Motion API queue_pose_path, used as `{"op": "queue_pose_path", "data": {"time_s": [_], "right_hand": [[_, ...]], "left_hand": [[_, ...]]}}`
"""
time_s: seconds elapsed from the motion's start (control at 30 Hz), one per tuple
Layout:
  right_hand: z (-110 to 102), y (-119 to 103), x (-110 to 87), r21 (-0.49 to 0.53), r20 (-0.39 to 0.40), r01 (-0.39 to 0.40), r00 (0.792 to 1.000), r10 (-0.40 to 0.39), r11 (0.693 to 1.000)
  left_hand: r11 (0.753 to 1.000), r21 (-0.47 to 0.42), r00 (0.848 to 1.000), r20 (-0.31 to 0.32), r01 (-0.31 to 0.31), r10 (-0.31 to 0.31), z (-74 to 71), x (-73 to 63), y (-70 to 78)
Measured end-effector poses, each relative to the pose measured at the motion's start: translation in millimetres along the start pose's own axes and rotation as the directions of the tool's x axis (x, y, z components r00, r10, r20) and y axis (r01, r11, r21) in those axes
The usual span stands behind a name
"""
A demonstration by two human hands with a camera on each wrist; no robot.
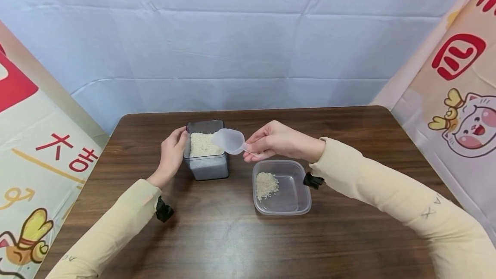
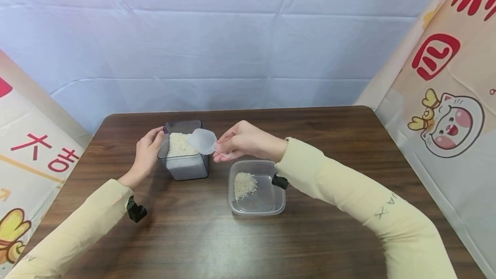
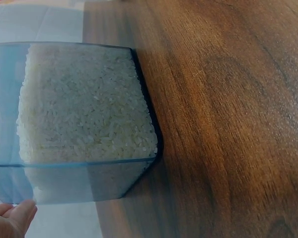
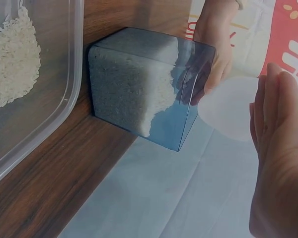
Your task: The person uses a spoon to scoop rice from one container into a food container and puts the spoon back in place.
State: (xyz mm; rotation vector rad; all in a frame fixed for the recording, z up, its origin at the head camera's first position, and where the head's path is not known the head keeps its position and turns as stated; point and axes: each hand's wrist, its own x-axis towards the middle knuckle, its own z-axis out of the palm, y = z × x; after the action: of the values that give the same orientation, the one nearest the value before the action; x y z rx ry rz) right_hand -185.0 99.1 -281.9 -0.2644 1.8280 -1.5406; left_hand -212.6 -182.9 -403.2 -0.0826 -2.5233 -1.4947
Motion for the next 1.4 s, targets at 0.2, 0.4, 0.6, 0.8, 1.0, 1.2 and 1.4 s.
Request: {"op": "queue_pose_path", "data": {"time_s": [0.2,0.4,0.6,0.8,1.0,1.2,1.4], "right_hand": [[1.1,-2.8,2.9,-0.01,0.012,-0.01,1.0,0.01,1.0],[3.5,-6.3,4.2,-0.01,0.024,-0.017,1.0,0.017,1.0],[6.2,-10.8,7.3,-0.015,0.028,-0.016,0.999,0.017,1.0],[9.4,-14.4,11.2,-0.005,0.024,-0.039,0.999,0.039,0.999],[12.3,-18.8,14.0,-0.019,0.014,-0.066,0.998,0.066,0.998],[14.8,-22.7,16.9,-0.028,0.009,-0.083,0.996,0.083,0.996],[17.5,-28.2,21.5,-0.032,-0.013,-0.11,0.994,0.11,0.993]], "left_hand": [[1.0,0.009,1.0,0.001,0.003,-0.003,0.2,0.4,-0.5],[1.0,0.006,1.0,0.001,0.008,-0.008,0.2,0.3,-0.5],[1.0,0.002,1.0,0.002,0.002,-0.002,0.5,0.9,-1.8],[1.0,0.001,1.0,0.002,0.014,-0.014,0.8,1.3,-2.1],[1.0,0.002,1.0,-0.002,0.011,-0.011,1.4,1.8,-2.3],[1.0,0.0,1.0,-0.002,0.009,-0.009,1.4,1.2,-2.7],[1.0,0.004,1.0,0.005,0.003,-0.003,1.8,1.3,-2.8]]}}
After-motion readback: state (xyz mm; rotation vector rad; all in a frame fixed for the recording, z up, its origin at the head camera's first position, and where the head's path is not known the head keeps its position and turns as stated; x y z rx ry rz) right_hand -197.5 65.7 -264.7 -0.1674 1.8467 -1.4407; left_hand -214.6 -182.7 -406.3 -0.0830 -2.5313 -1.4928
